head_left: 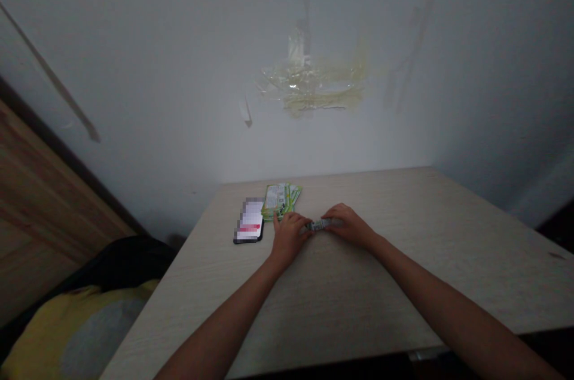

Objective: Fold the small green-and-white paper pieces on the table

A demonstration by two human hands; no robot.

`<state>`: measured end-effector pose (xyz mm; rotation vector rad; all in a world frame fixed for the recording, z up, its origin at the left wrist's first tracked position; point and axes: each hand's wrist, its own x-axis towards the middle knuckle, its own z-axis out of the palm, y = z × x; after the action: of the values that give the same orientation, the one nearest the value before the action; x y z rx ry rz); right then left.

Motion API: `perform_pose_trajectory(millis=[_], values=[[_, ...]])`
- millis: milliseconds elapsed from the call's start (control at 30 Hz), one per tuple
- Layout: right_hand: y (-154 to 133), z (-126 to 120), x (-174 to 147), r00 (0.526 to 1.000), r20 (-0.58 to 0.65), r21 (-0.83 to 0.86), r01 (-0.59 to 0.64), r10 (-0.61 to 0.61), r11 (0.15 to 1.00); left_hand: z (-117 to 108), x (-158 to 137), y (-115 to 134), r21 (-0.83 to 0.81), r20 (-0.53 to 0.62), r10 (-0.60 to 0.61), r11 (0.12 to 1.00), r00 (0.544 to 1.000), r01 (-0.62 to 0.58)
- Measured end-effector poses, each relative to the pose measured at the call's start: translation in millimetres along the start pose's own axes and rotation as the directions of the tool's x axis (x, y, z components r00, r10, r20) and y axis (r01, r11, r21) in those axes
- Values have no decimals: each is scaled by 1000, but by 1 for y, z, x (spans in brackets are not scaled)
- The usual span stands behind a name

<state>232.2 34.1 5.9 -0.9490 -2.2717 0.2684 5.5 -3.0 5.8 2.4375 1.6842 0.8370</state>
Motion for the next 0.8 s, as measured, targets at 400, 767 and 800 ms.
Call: perform_pose_trajectory(millis=[400,767,800], values=[[7,3,2,1000,27,-38,-9,10,999,-3,1,4,7,32,-3,1000,999,3],[-1,1,2,1000,15,108,7,-8,994,0,-1,1,-39,-41,-26,999,999,25],[0,1,2,1000,3,100,9,-9,995,0,-1,1,-45,-43,-28,999,999,26]])
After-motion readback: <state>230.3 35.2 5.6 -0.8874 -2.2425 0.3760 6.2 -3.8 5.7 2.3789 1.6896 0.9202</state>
